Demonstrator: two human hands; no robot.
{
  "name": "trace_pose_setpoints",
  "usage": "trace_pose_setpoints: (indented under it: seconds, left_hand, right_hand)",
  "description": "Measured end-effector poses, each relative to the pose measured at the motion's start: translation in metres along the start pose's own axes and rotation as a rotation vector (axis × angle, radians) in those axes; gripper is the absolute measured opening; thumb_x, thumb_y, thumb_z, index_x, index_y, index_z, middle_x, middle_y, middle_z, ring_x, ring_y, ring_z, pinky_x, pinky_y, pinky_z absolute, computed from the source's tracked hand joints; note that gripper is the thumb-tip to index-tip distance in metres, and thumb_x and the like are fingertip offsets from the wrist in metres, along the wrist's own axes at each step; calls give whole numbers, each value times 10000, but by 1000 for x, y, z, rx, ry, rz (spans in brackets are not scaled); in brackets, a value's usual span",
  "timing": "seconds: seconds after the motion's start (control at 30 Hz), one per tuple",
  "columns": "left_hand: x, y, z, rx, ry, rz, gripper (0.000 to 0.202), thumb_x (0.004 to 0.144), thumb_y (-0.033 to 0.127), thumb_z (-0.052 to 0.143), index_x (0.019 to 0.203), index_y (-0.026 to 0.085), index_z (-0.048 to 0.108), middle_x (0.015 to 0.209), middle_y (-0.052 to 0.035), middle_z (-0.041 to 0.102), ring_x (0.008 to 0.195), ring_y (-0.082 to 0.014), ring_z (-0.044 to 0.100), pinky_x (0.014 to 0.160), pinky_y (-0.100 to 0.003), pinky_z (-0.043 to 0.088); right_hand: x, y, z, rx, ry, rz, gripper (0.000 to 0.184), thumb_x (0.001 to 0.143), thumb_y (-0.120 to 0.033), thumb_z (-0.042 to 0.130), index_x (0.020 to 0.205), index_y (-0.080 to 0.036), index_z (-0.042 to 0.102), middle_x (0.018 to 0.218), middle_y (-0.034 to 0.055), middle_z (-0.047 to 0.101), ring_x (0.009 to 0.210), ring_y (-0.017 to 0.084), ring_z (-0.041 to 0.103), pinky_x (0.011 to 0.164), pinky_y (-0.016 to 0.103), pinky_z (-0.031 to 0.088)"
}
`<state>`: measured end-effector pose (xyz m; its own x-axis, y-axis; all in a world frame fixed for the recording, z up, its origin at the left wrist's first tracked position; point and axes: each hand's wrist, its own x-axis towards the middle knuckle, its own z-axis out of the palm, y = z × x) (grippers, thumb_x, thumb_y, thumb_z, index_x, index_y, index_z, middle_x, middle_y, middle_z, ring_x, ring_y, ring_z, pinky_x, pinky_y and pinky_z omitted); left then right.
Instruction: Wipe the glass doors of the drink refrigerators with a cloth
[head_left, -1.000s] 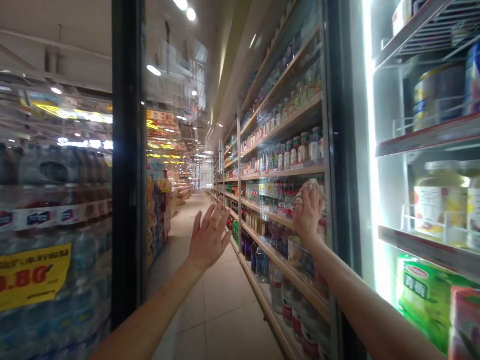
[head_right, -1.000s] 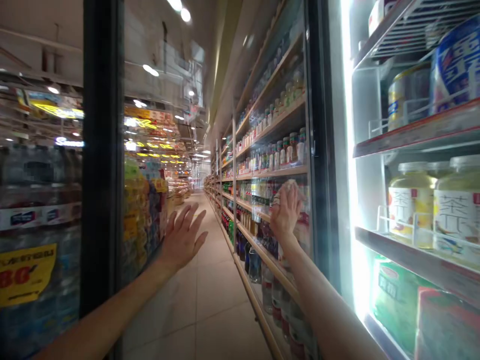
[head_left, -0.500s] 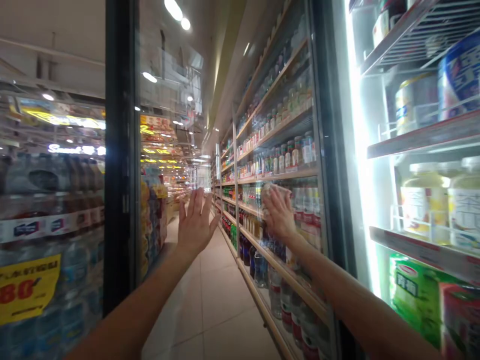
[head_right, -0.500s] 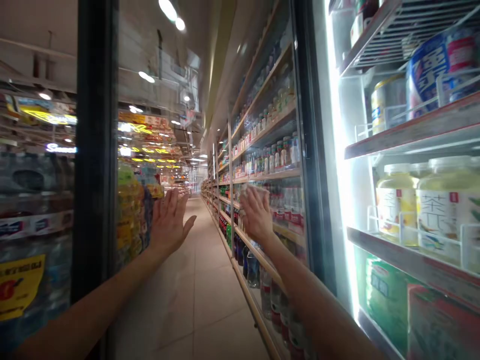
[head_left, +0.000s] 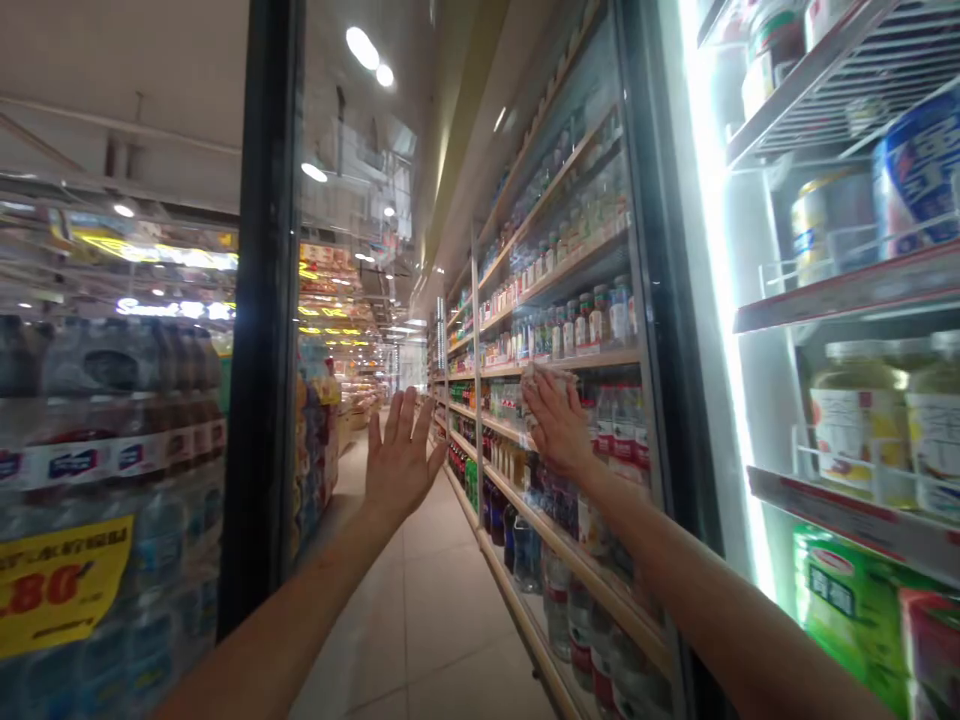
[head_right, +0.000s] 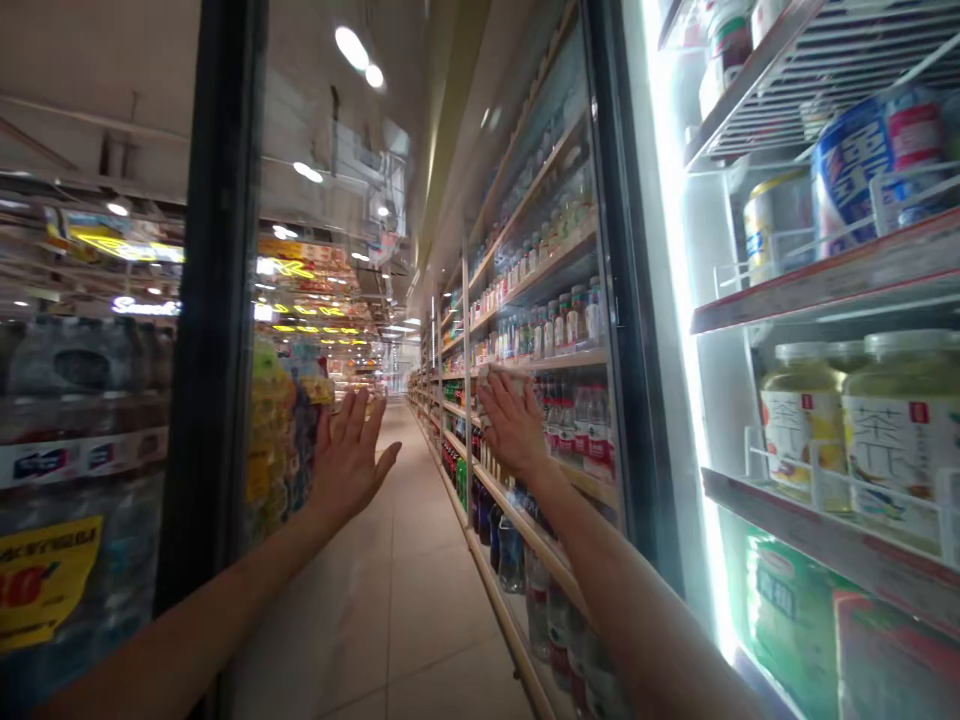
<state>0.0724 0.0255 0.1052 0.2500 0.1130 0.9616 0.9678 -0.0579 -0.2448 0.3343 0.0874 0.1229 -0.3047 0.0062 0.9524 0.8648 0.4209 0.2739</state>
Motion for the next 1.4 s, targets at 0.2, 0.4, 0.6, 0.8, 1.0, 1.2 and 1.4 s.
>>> trace_pose_setpoints:
  seconds: [0.2, 0.4, 0.6, 0.8, 1.0, 1.2, 1.4]
  left_hand:
    - [13, -12, -6, 2, -5, 31, 494, 882, 398, 375, 1319, 172, 417, 1431, -135, 350, 1357, -261, 245, 1102, -486, 137]
    - [47, -28, -13, -7, -42, -77, 523, 881, 402, 333, 1345, 165, 378, 1461, -130, 291, 1369, -290, 199, 1077, -547, 164]
    - [50, -28, -16, 25, -55, -49, 516, 872, 383, 353, 1330, 150, 402, 1464, -130, 284, 1372, -289, 190, 1078, -541, 165]
    - [49, -25, -12, 23, -22, -60, 520, 878, 391, 335, 1324, 132, 409, 1458, -141, 291, 1366, -297, 205, 1072, -549, 168]
    - [49, -27, -16, 22, -19, -47, 505, 884, 385, 318, 1307, 134, 434, 1438, -139, 332, 1354, -299, 240, 1058, -553, 198]
    - [53, -32, -21, 22, -19, -22, 466, 879, 378, 338, 1276, 179, 479, 1402, -115, 403, 1322, -285, 313, 1068, -524, 203]
    - [77, -38, -21, 40, -5, -25, 510, 888, 393, 306, 1319, 146, 418, 1445, -131, 327, 1356, -280, 240, 1087, -522, 154]
  right_hand:
    - [7, 46, -6, -22, 227, 496, 573, 832, -205, 307, 1405, -183, 300, 1454, 131, 312, 1351, 274, 248, 1059, 573, 189]
    - [15, 20, 0, 8, 111, 122, 562, 810, -203, 348, 1372, -216, 363, 1441, 88, 350, 1353, 238, 253, 1083, 526, 197]
    - [18, 65, -9, -72, 211, 336, 556, 821, -204, 324, 1377, -211, 349, 1412, 104, 389, 1328, 242, 302, 1063, 536, 226]
    - [66, 43, -2, -18, 229, 312, 556, 812, -211, 328, 1367, -189, 366, 1422, 102, 375, 1337, 242, 280, 1070, 529, 212]
    - [68, 35, -5, -6, 146, 117, 548, 797, -198, 346, 1342, -202, 406, 1416, 73, 390, 1335, 217, 284, 1099, 478, 178]
    - [77, 70, -7, -22, 338, 511, 535, 842, -239, 282, 1366, -176, 373, 1411, 143, 376, 1311, 305, 302, 1041, 563, 214]
    - [87, 24, 0, -1, 91, 3, 559, 804, -216, 360, 1362, -242, 371, 1442, 42, 355, 1351, 199, 255, 1101, 465, 185]
